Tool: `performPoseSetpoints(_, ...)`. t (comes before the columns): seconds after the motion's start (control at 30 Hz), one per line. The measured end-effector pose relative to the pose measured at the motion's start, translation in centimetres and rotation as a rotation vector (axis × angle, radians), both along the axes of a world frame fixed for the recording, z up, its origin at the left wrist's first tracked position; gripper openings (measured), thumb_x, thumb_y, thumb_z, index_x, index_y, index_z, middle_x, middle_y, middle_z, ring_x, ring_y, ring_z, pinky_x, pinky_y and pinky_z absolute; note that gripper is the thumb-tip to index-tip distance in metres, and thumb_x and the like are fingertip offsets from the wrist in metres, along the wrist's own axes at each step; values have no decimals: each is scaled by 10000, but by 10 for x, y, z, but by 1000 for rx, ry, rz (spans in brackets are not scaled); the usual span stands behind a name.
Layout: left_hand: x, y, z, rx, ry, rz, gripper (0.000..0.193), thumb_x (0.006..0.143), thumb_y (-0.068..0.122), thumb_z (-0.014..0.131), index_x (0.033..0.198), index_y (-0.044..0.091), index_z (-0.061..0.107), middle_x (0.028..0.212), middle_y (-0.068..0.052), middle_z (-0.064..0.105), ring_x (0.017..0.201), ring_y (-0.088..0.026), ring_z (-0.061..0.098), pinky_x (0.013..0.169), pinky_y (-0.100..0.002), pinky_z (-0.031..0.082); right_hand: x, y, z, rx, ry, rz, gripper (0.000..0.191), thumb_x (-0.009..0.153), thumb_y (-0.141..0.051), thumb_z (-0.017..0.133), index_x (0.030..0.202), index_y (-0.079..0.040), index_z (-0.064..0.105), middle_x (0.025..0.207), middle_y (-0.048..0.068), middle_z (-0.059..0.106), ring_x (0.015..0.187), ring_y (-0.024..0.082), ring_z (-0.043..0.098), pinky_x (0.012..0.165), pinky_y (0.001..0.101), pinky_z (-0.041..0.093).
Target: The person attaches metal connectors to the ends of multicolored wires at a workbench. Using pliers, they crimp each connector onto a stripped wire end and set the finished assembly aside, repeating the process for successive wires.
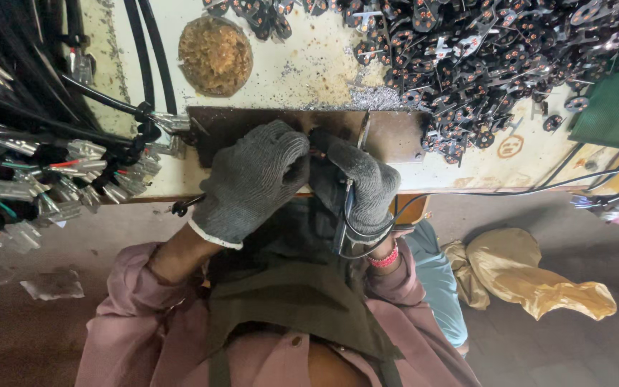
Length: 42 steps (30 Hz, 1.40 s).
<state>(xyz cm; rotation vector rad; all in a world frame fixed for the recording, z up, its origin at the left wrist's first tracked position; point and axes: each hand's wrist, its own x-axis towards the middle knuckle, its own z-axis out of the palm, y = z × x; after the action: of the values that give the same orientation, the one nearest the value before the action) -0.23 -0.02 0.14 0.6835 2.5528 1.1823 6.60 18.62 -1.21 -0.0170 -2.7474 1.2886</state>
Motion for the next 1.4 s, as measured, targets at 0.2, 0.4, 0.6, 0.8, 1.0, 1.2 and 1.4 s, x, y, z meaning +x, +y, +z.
performPoseSetpoints(0.2, -5, -1, -7, 37, -36, -22, 130, 883, 140, 744, 948, 112, 635, 921, -92, 633, 838, -311, 678, 683, -422, 566, -5, -3, 4, -17, 77, 29, 433, 876, -59, 883, 1225, -111, 632, 1189, 77, 757, 984, 238, 782, 855, 314, 620)
performPoseSetpoints(0.4, -3, 1, -8, 31, 49, 3, 118, 922, 145, 736, 948, 111, 627, 934, -106, 628, 853, -328, 674, 712, -436, 568, 6, -5, 0, -357, -67, -82, 291, 992, -78, 808, 1243, -96, 661, 1168, 75, 765, 953, 220, 771, 838, 308, 622)
performPoseSetpoints(0.6, -3, 1, -8, 5, 39, 3, 111, 900, 138, 732, 913, 113, 625, 901, -110, 621, 818, -341, 661, 668, -456, 551, 37, 18, -6, 199, 39, -10, 176, 864, -122, 752, 1037, -109, 726, 982, 87, 740, 835, 286, 723, 732, 389, 568)
performPoseSetpoints(0.8, -5, 2, -5, 3, 7, 6, 136, 896, 162, 742, 894, 118, 613, 885, -107, 609, 807, -337, 660, 655, -459, 546, 38, 31, -5, 18, 63, 207, 247, 805, -128, 781, 1040, -87, 713, 987, 112, 736, 841, 315, 734, 735, 403, 578)
performPoseSetpoints(1.0, -4, 1, -1, -53, -121, -43, 239, 794, 219, 782, 956, 108, 646, 944, -83, 628, 864, -312, 660, 641, -451, 549, 23, 28, 2, -35, 76, 273, 313, 759, -128, 800, 1049, -65, 698, 997, 137, 733, 860, 344, 744, 751, 419, 591)
performPoseSetpoints(1.2, -1, 2, -6, -76, -68, -102, 308, 800, 247, 789, 1042, 120, 649, 1033, -91, 608, 952, -300, 637, 681, -441, 558, 20, 23, 1, -33, 69, 249, 276, 753, -73, 811, 997, -60, 683, 867, 110, 713, 743, 313, 728, 654, 386, 560)
performPoseSetpoints(1.4, 3, 0, -11, -108, -37, -101, 266, 802, 267, 770, 998, 133, 651, 1018, -90, 621, 951, -302, 652, 665, -450, 550, 22, 19, -4, -6, 101, 187, 223, 762, -36, 783, 947, -71, 663, 826, 101, 697, 702, 302, 712, 636, 376, 562)
